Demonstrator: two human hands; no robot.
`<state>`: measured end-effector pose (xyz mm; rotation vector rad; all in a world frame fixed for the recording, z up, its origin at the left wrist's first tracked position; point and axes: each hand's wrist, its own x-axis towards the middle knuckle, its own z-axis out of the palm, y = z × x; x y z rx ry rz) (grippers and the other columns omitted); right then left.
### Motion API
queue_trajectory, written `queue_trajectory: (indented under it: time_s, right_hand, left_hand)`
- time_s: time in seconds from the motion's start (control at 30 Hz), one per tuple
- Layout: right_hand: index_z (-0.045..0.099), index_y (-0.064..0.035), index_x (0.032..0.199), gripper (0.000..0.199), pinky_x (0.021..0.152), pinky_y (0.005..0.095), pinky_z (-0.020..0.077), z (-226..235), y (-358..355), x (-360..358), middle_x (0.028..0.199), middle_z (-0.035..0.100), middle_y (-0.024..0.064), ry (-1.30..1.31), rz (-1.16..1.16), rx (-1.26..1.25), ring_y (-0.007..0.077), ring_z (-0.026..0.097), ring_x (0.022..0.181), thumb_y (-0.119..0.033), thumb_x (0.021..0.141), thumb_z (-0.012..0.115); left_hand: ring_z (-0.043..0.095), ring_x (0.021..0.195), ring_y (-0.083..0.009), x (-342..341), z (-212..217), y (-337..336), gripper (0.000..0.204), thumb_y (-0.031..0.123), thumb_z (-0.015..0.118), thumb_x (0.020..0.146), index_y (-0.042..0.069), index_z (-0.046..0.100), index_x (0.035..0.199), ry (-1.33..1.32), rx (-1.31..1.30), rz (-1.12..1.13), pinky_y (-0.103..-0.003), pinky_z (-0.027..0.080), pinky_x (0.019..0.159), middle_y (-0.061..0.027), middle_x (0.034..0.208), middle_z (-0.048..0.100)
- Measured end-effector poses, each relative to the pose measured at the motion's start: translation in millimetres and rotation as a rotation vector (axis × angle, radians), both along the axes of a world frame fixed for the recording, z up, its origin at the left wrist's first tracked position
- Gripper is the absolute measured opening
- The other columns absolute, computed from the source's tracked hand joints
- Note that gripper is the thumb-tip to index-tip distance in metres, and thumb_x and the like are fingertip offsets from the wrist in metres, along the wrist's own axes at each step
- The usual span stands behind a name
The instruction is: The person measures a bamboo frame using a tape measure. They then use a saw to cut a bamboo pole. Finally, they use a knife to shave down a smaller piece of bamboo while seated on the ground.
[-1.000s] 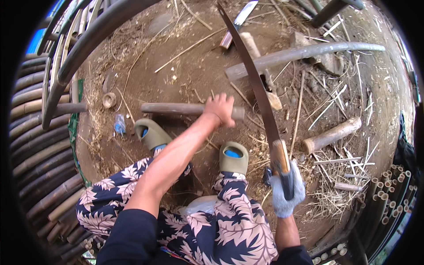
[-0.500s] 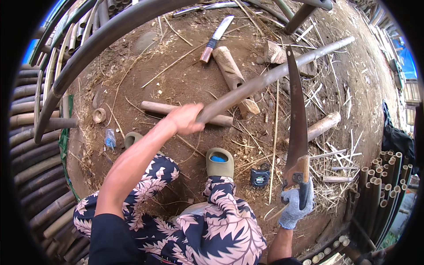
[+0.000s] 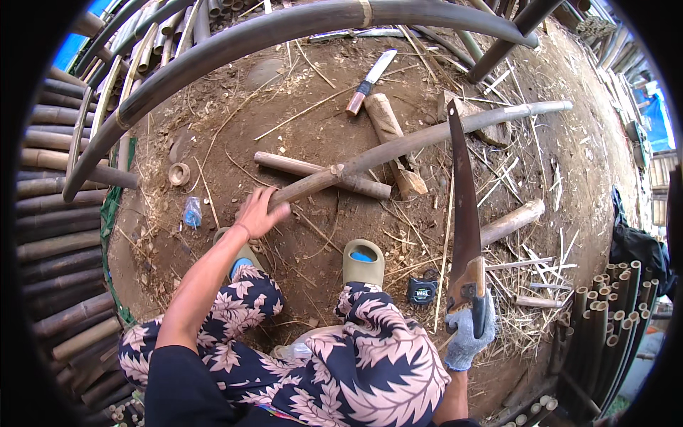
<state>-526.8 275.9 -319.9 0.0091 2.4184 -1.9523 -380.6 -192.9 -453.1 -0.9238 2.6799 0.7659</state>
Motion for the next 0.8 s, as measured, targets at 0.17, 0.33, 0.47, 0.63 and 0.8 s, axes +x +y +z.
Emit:
queue_trajectory:
  time_s: [0.17, 0.33, 0.47, 0.63, 0.8]
  right_hand:
    - [0.056, 0.007, 0.133, 0.052, 0.055, 0.0253, 0.0484, -16.0, -1.9, 4.0, 0.078, 0.063, 0.0042, -0.014, 0.087, 0.132, 0.0094, 0.058, 0.059, -0.001, 0.082, 0.058]
    - [0.055, 0.0068, 0.134, 0.054, 0.051, 0.0269, 0.0476, -35.6, -3.1, 5.1, 0.07, 0.06, 0.0045, 0.008, 0.066, 0.192, 0.0106, 0.056, 0.054, -0.001, 0.08, 0.057]
    - [0.053, 0.0055, 0.136, 0.057, 0.048, 0.027, 0.0466, -57.2, 10.2, -2.4, 0.064, 0.058, 0.0039, 0.099, 0.131, 0.285, 0.0104, 0.053, 0.049, -0.001, 0.08, 0.057]
    - [0.054, 0.0049, 0.136, 0.053, 0.058, 0.0269, 0.048, -68.1, -13.1, -15.4, 0.079, 0.063, 0.0047, 0.052, 0.191, 0.216, 0.0102, 0.057, 0.06, -0.005, 0.085, 0.056]
    - [0.056, 0.0045, 0.134, 0.053, 0.061, 0.0301, 0.0503, -60.9, -37.1, -21.9, 0.098, 0.07, 0.0122, 0.156, 0.21, 0.234, 0.0132, 0.061, 0.065, -0.002, 0.082, 0.058]
  left_hand:
    - [0.045, 0.129, -0.0359, -80.3, -27.0, -41.4, 0.065, 0.021, 0.072, 0.08, 0.014, 0.049, 0.14, 0.121, -0.242, -0.074, -0.046, 0.038, 0.109, -0.0136, 0.135, 0.052]
    - [0.055, 0.115, -0.0317, -112.5, -22.2, -74.2, 0.051, 0.028, 0.079, 0.074, 0.014, 0.054, 0.116, -0.147, -0.517, -0.383, -0.05, 0.045, 0.095, -0.0091, 0.116, 0.056]
    - [0.063, 0.105, -0.0372, -85.4, 2.7, -107.8, 0.057, 0.041, 0.076, 0.074, 0.012, 0.052, 0.118, -0.167, -0.411, -0.239, -0.052, 0.049, 0.089, -0.0123, 0.112, 0.06]
    - [0.063, 0.113, -0.0383, -40.4, 64.0, -102.1, 0.081, 0.055, 0.071, 0.08, 0.007, 0.044, 0.139, -0.066, 0.016, 0.154, -0.046, 0.051, 0.095, -0.0204, 0.122, 0.064]
    - [0.058, 0.121, -0.0358, -62.2, 35.4, -36.2, 0.075, 0.032, 0.074, 0.078, 0.0, 0.045, 0.139, 0.057, 0.131, 0.135, -0.043, 0.047, 0.102, -0.025, 0.132, 0.058]
